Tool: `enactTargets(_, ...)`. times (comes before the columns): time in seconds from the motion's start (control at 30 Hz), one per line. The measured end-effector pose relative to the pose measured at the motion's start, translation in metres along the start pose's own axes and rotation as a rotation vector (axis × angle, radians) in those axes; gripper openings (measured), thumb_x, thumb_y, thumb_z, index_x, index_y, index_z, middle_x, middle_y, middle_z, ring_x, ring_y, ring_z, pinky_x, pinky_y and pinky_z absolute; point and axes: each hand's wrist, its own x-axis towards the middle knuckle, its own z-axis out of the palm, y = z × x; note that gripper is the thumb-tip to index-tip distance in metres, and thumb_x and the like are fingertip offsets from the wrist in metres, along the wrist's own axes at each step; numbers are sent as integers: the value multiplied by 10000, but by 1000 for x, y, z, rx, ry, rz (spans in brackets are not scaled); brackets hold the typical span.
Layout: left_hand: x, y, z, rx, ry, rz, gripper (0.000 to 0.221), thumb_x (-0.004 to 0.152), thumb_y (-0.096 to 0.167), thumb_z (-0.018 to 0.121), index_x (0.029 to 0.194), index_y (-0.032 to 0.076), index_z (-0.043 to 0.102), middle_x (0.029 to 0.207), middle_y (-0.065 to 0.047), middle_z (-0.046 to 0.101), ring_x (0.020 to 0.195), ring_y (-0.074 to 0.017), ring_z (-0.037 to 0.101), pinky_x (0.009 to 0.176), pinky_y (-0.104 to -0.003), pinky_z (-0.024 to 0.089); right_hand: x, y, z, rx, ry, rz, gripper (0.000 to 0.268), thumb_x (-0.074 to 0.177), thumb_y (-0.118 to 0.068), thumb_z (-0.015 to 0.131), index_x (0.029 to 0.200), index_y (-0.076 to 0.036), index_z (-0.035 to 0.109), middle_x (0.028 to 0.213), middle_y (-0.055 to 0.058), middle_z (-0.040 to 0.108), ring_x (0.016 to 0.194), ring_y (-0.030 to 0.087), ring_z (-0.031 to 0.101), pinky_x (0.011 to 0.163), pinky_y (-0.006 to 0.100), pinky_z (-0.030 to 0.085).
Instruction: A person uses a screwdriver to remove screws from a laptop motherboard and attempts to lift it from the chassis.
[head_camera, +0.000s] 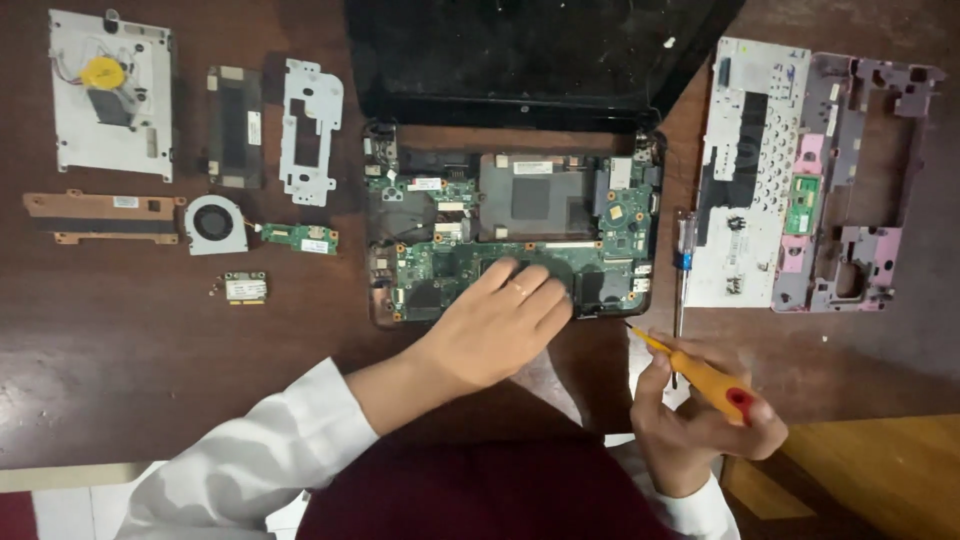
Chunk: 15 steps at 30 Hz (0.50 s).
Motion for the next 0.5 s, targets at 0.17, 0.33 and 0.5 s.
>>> enactTargets(0.17, 26, 0, 1, -94, -61, 4, 457, 817, 176, 736, 1257, 95, 647, 1255, -69, 610, 1230, -264, 510, 1102, -453, 346, -2, -3, -11, 55, 50, 50, 737, 907, 223, 630, 1340, -156, 170, 1095, 335, 493, 785, 404, 652, 722, 452, 647)
enactTargets(0.33, 33, -8, 11, -413, -110, 96, 480, 791, 57, 744, 1266, 60, 674, 1492, -137, 548, 1509, -334, 376, 1274, -667, 103, 3, -18, -2, 249, 103, 7, 927, 843, 272, 590, 1464, -287, 189, 1039, 331, 531, 832, 360, 656, 702, 442, 692)
enactTargets(0.5, 31, -13, 14, -524, -139, 91, 503, 734, 47, 740, 1233, 69, 683, 1479, -115, 574, 1504, -327, 375, 1252, -715, 54, 0, -19, 9, 298, 76, 56, 806, 867, 160, 621, 1377, -280, 179, 1014, 313, 562, 784, 358, 686, 724, 463, 692)
